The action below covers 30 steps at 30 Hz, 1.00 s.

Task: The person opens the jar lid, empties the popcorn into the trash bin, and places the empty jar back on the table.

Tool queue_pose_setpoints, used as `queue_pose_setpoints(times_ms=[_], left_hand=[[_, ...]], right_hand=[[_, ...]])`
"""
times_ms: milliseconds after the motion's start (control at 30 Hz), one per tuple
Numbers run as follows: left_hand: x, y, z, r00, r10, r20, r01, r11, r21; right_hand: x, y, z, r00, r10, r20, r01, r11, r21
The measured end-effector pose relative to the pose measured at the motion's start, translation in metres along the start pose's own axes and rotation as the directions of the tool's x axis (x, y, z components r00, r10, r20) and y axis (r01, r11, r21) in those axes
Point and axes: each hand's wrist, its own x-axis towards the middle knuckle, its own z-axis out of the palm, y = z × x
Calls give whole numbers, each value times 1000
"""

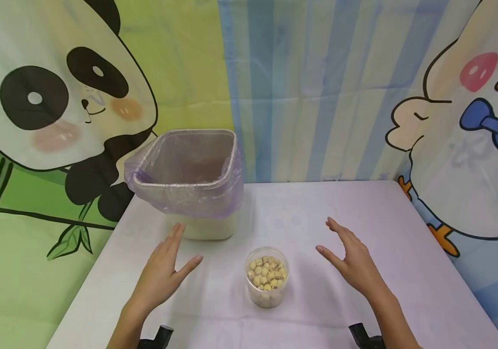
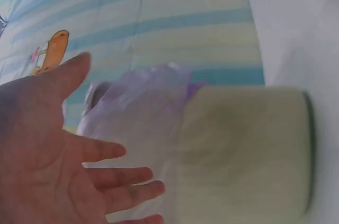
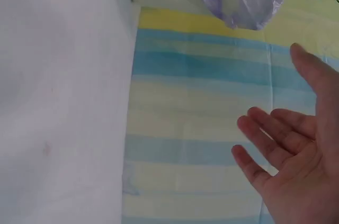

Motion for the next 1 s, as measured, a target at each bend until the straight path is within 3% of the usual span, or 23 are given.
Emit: queue_pose_setpoints(times_ms=[167, 300, 400, 533, 633, 800, 1000], left_hand=[[-2, 9, 26, 999, 43, 21, -37, 976, -215], [-2, 14, 50, 998, 52, 39, -33, 923, -383], [-2, 15, 69, 996, 90, 22, -70, 884, -462], [-1, 14, 92, 985, 172, 25, -135, 846, -516], [-2, 14, 107, 977, 209, 48, -148, 819, -554], [-5, 14, 134, 970, 222, 97, -112, 766, -632], [-5, 13, 159, 961, 253, 116, -104, 712, -695]], right_hand=[[7, -3, 16, 993, -118, -16, 119, 974, 192], [10, -9, 32, 977, -202, 74, 156, 902, 403], [10, -14, 44, 956, -262, 134, 163, 851, 498], [10, -18, 59, 929, -314, 195, 164, 823, 545], [9, -18, 69, 912, -328, 248, 133, 806, 577], [7, -17, 80, 892, -348, 290, 114, 793, 599], [5, -13, 87, 885, -338, 319, 73, 779, 623]])
